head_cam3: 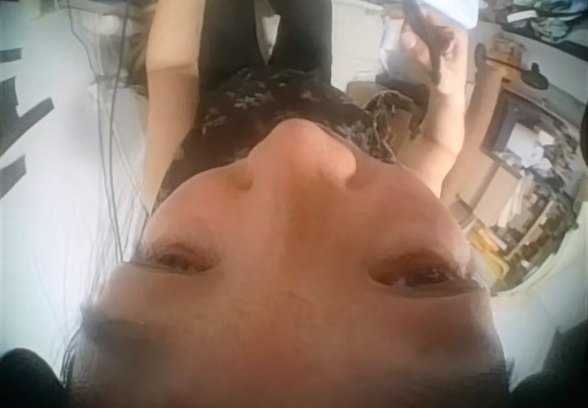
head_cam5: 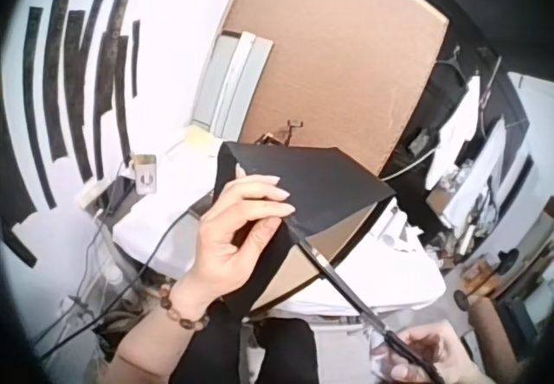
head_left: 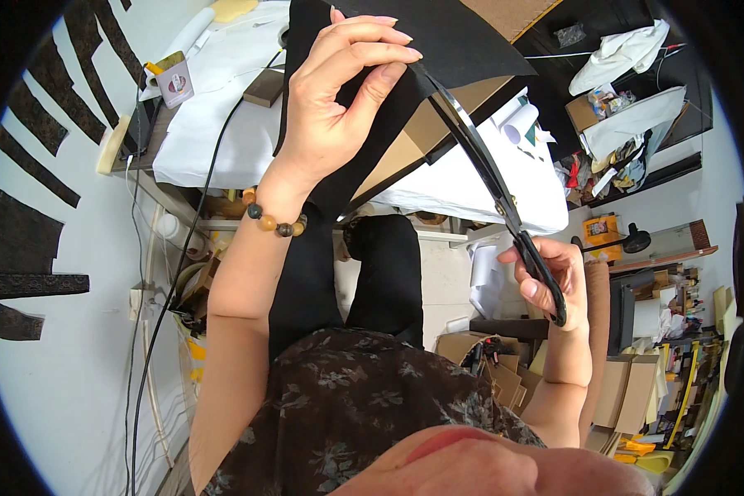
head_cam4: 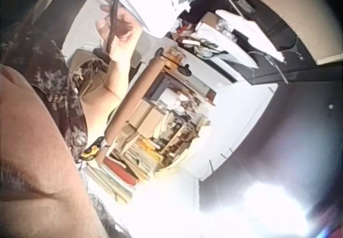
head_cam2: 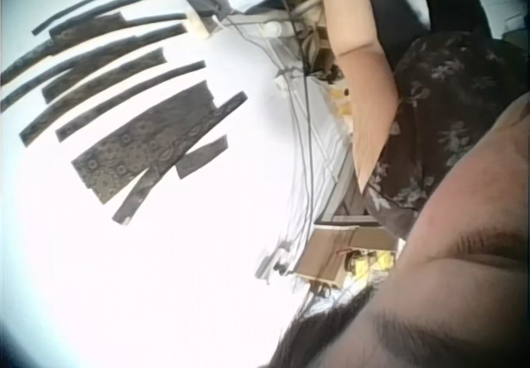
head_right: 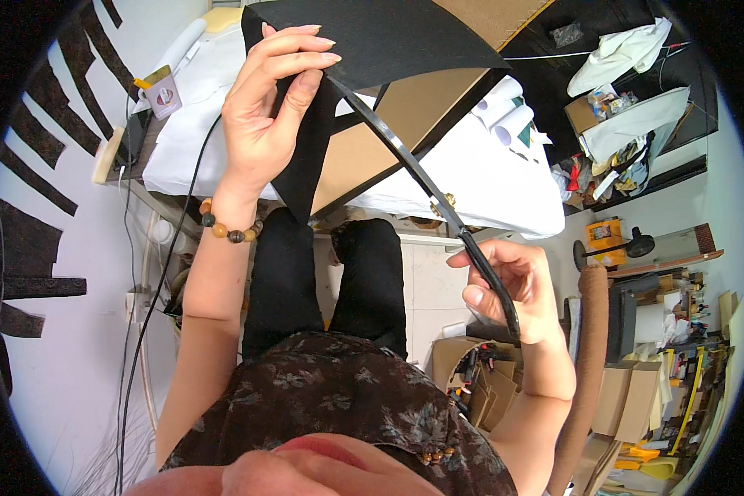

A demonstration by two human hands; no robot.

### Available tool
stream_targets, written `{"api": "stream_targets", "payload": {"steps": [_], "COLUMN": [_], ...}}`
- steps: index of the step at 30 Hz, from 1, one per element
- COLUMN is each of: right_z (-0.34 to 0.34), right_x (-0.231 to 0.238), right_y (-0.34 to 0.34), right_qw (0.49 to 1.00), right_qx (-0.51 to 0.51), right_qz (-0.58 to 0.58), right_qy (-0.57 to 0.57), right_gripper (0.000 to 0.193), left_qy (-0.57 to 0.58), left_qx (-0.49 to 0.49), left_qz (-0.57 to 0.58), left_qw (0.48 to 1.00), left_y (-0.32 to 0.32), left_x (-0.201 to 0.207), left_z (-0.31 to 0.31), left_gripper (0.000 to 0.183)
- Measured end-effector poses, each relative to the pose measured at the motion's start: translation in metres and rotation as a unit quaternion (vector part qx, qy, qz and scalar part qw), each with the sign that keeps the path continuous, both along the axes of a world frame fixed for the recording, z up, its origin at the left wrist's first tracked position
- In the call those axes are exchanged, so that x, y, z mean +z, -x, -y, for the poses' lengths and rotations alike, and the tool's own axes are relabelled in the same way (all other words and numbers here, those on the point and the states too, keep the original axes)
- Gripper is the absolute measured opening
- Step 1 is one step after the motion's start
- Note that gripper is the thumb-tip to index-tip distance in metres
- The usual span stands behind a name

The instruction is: The person applies glue to a black fabric strip and attaches it to a cardboard lampshade frame. They then iron the fabric to secure it, trim excess fabric with scissors, and smooth the edges with a sanding block. The process is repeated for multiple edges of the lampshade.

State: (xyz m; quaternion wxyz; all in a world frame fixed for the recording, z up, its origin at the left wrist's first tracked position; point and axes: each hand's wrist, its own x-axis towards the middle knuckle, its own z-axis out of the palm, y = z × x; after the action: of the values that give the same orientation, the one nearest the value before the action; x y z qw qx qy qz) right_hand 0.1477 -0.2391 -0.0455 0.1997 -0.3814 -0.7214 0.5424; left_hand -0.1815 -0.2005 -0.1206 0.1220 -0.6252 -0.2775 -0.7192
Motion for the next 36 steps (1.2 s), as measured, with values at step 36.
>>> {"api": "stream_targets", "payload": {"steps": [36], "right_z": [0.013], "right_x": [0.01], "right_y": [0.005], "right_qw": [0.997], "right_qx": [-0.041], "right_qz": [0.028], "right_qy": [-0.053], "right_gripper": [0.049], "left_qy": [-0.009], "left_qx": [0.002], "left_qz": [0.03], "left_qw": [1.0], "left_y": [-0.004], "left_x": [0.007], "left_z": [0.007], "left_gripper": [0.011]}}
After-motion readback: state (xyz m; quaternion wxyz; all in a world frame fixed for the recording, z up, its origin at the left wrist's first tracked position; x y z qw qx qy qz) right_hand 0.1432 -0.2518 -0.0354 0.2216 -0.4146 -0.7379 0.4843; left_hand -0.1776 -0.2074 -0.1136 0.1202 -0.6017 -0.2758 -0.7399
